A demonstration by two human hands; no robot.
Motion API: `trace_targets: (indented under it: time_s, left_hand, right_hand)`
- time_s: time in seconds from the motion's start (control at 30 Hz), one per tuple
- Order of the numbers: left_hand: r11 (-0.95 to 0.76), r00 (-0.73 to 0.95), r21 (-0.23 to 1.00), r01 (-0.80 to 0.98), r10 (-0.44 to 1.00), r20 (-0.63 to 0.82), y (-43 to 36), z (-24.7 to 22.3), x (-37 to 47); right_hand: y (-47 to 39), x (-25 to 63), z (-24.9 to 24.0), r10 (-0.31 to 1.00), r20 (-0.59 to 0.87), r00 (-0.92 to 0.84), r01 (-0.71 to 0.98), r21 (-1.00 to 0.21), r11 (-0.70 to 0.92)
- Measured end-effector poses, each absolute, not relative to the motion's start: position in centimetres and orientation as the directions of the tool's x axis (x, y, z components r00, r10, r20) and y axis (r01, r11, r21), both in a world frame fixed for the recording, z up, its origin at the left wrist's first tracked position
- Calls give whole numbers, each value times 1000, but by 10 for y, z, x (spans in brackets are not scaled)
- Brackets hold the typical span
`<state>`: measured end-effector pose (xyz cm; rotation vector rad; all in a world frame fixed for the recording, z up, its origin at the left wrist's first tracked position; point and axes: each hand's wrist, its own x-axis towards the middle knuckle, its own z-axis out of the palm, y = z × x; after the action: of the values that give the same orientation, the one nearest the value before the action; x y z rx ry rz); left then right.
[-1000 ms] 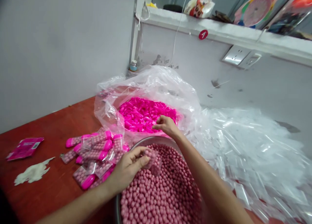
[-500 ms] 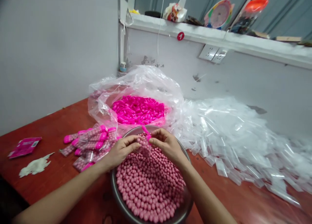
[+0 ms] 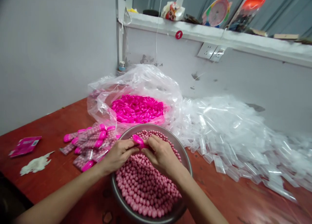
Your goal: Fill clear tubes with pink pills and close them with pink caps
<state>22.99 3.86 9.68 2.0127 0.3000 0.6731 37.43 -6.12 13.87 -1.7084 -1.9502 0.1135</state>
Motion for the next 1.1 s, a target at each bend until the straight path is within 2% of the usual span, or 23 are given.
trace_targets:
  time_s: [0.13,0.27,0.33,0.43,0.53,0.67,0.9,1.0,1.1]
  left_hand:
    - [-599,836,798,-57,409,367,39,89,227]
    - [-605,824,796,9,455,337,42,86,228]
    - [-569,842,823,-15,436,316,42,88,230]
    - [-469,875,881,-60,400,273,42,91,231]
    - [-373,862,927,-44,455,224,42,92,231]
    - [-283,812,958,-58,545,210,44,96,230]
    - [-144,747,986,-81,647,156,45,94,235]
    - [-115,751,991,-66,649,126,44,93,235]
    - [-105,752,993,-60,650,114,43,94,235]
  right_hand:
    - [-63,374,128,945,310,-100,882,-411,228]
    - [-59,381,123,952,284,-111,875,-427,230]
    - [-56,383,132,942,282,-179,886,-370,279]
    - [-51,382,152,907,232,-351,893,-209,399]
    - [-47,381,169,884,165,-438,885,-93,456]
    - [-49,384,163,926,273,-260,961,-23,276]
    - [-55,366,112,899,435,-45,999,30,36]
    - [-49,360,103,878,480,7,1000,12,-15]
    - [-43,362,101,849,528,-23,1000,24,13]
